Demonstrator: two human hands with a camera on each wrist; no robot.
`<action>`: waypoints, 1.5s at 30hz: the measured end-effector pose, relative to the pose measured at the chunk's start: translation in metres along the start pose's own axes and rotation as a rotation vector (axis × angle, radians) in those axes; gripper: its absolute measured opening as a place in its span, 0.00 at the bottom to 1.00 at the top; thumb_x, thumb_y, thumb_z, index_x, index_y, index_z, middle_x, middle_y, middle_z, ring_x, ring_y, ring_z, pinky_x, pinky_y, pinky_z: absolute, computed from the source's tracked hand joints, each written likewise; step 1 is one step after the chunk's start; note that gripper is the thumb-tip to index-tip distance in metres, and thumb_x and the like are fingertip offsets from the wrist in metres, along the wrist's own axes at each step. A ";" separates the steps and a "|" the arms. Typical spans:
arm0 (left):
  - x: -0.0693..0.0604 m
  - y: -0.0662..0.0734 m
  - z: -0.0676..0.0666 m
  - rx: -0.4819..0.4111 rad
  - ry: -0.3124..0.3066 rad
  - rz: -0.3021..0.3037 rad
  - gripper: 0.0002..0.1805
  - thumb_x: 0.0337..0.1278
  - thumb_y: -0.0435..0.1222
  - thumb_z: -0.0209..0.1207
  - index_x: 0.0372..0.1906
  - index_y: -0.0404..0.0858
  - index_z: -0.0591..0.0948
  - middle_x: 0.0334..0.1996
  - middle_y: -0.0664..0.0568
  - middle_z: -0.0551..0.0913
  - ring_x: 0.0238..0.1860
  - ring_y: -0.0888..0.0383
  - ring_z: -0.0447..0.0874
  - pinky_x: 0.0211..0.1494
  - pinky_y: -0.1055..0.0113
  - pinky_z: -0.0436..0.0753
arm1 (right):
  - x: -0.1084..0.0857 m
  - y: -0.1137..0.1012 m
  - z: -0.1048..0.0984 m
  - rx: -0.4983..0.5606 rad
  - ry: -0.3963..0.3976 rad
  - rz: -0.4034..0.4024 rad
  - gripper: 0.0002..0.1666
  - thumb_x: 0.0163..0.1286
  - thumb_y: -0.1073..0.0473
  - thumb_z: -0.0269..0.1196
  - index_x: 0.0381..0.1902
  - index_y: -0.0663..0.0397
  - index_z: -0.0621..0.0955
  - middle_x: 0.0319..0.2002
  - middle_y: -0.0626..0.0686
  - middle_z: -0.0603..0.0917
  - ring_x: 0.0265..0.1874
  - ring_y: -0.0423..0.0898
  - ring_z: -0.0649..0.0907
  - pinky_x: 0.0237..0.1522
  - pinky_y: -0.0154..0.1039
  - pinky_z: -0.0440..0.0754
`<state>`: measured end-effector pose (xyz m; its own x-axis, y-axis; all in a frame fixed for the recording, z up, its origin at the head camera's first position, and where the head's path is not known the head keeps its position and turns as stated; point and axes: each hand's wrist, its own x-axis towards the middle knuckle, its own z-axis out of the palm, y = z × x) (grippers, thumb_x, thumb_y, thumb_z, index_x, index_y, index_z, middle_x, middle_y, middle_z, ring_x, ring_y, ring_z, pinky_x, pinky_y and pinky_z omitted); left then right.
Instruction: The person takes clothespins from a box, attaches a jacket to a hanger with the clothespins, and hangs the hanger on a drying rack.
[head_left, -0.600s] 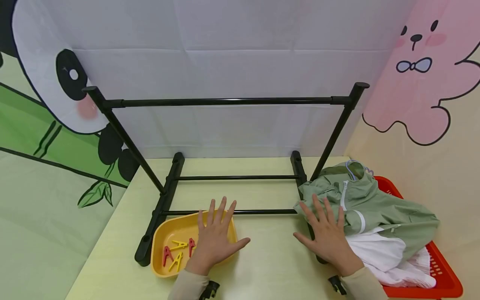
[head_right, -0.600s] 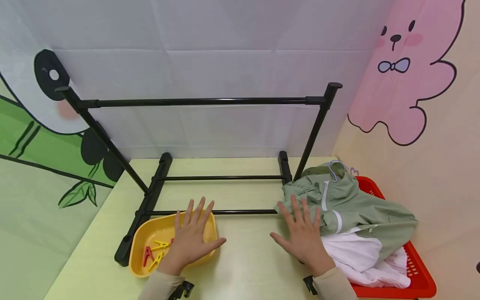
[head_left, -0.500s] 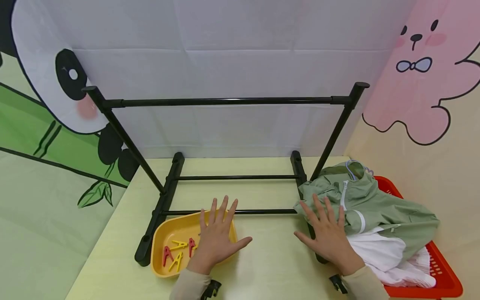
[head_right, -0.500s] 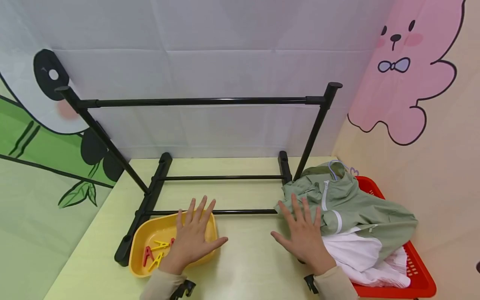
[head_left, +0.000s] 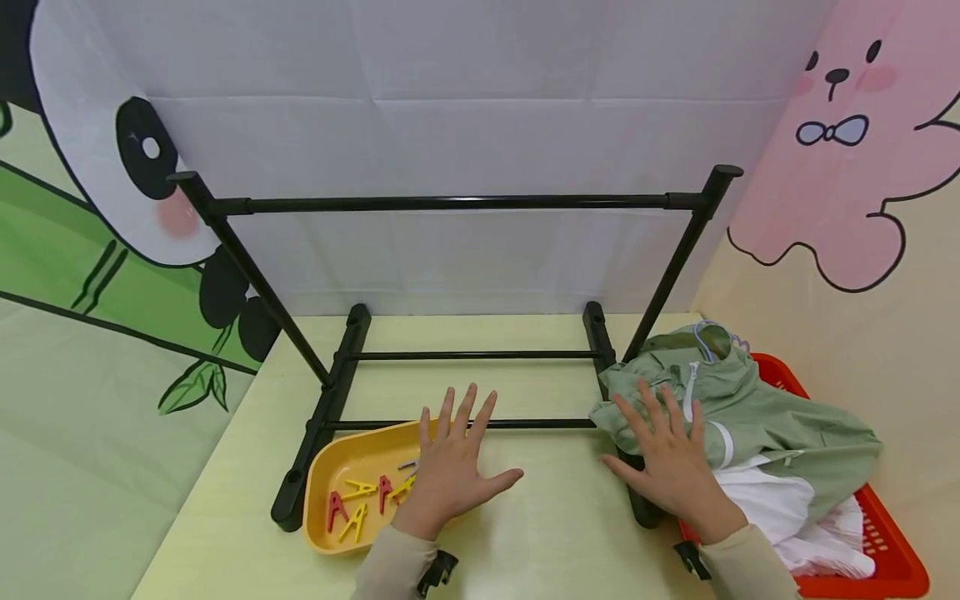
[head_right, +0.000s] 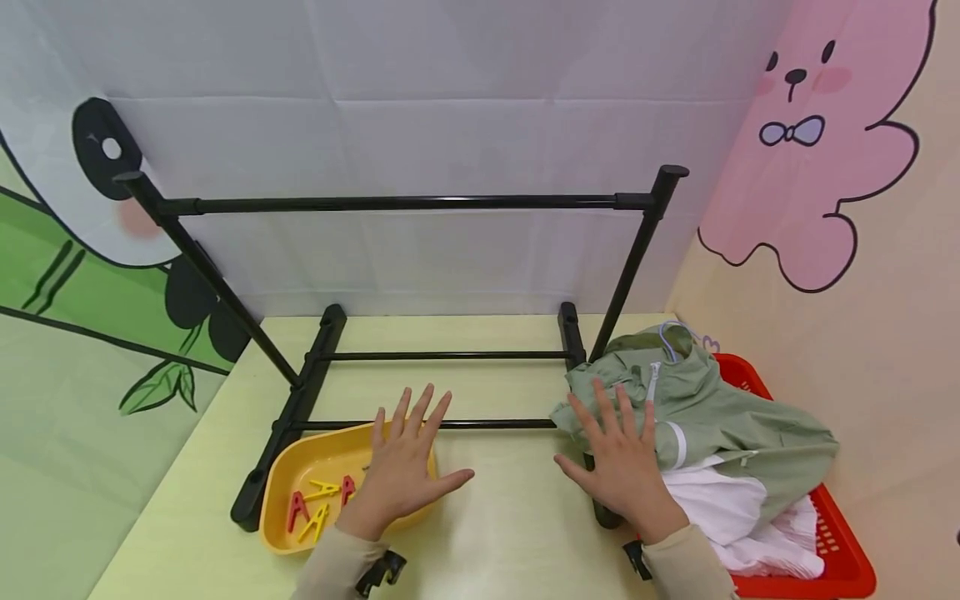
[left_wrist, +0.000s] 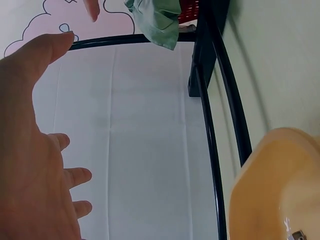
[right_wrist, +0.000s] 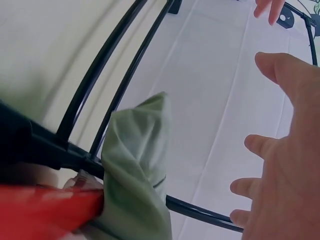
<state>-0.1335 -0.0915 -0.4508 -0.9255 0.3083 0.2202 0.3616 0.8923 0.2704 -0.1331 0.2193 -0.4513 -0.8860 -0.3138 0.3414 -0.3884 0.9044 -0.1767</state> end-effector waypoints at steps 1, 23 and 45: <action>0.001 0.001 0.000 0.001 0.002 0.003 0.55 0.49 0.70 0.57 0.80 0.51 0.54 0.79 0.47 0.50 0.78 0.40 0.42 0.70 0.32 0.45 | 0.000 0.001 -0.001 0.000 0.000 0.002 0.48 0.62 0.35 0.65 0.74 0.46 0.64 0.76 0.63 0.55 0.72 0.69 0.53 0.63 0.75 0.42; 0.018 0.022 0.002 -0.018 0.008 0.062 0.57 0.50 0.69 0.58 0.80 0.49 0.50 0.78 0.44 0.52 0.75 0.41 0.50 0.69 0.33 0.51 | -0.003 0.029 -0.019 -0.025 -0.039 0.027 0.48 0.63 0.37 0.65 0.74 0.48 0.62 0.76 0.64 0.53 0.74 0.69 0.50 0.66 0.73 0.36; 0.035 0.054 0.006 0.013 -0.031 0.117 0.59 0.51 0.71 0.56 0.81 0.53 0.43 0.77 0.46 0.52 0.75 0.46 0.50 0.70 0.39 0.54 | -0.001 0.051 -0.020 -0.024 -0.028 0.063 0.49 0.64 0.37 0.64 0.75 0.48 0.60 0.76 0.66 0.50 0.72 0.71 0.51 0.65 0.74 0.33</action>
<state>-0.1470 -0.0306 -0.4340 -0.8802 0.4204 0.2201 0.4659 0.8537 0.2328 -0.1467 0.2713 -0.4424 -0.9153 -0.2633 0.3047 -0.3255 0.9292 -0.1748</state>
